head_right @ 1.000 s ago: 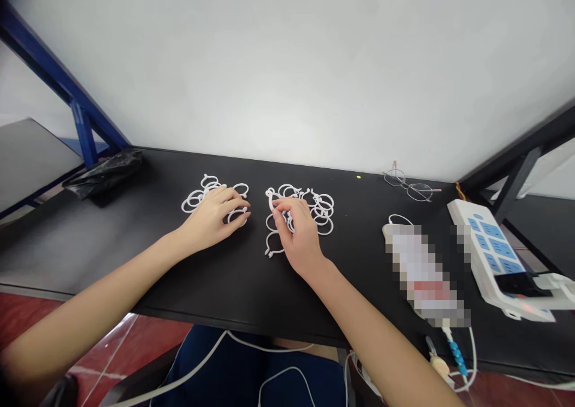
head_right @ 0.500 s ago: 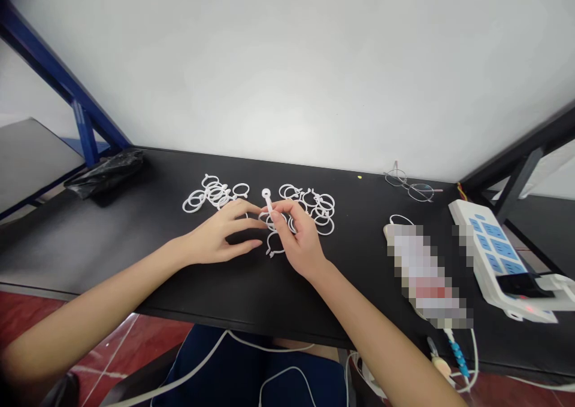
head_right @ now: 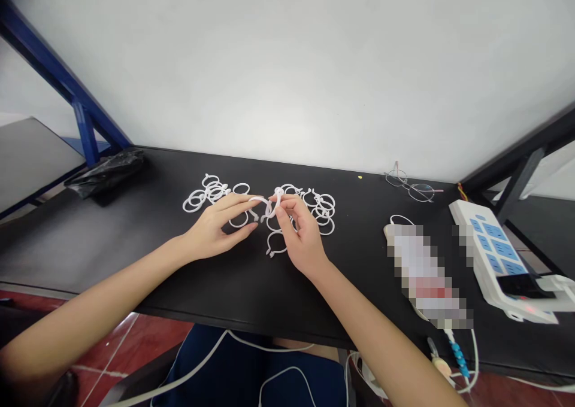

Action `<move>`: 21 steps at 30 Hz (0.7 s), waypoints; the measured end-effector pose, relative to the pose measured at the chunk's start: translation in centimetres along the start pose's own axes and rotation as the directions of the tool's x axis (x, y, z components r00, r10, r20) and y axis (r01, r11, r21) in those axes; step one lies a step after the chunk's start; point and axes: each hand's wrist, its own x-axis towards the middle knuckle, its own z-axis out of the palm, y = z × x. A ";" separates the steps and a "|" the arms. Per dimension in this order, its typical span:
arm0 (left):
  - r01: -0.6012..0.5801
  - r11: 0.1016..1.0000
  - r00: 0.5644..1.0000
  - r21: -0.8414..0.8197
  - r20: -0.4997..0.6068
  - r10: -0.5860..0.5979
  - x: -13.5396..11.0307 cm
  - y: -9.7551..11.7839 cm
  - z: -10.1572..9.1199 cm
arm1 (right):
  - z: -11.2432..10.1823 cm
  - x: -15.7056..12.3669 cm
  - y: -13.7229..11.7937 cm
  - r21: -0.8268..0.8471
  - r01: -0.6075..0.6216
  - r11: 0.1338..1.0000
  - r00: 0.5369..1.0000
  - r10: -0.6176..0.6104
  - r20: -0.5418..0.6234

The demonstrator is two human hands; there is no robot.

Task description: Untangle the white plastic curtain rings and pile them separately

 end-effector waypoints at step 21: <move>-0.056 0.995 0.982 -0.082 0.178 0.070 -0.3 0.0 0.0 | 0.3 0.4 -0.2 0.249 -0.254 0.935 0.966 0.256 0.027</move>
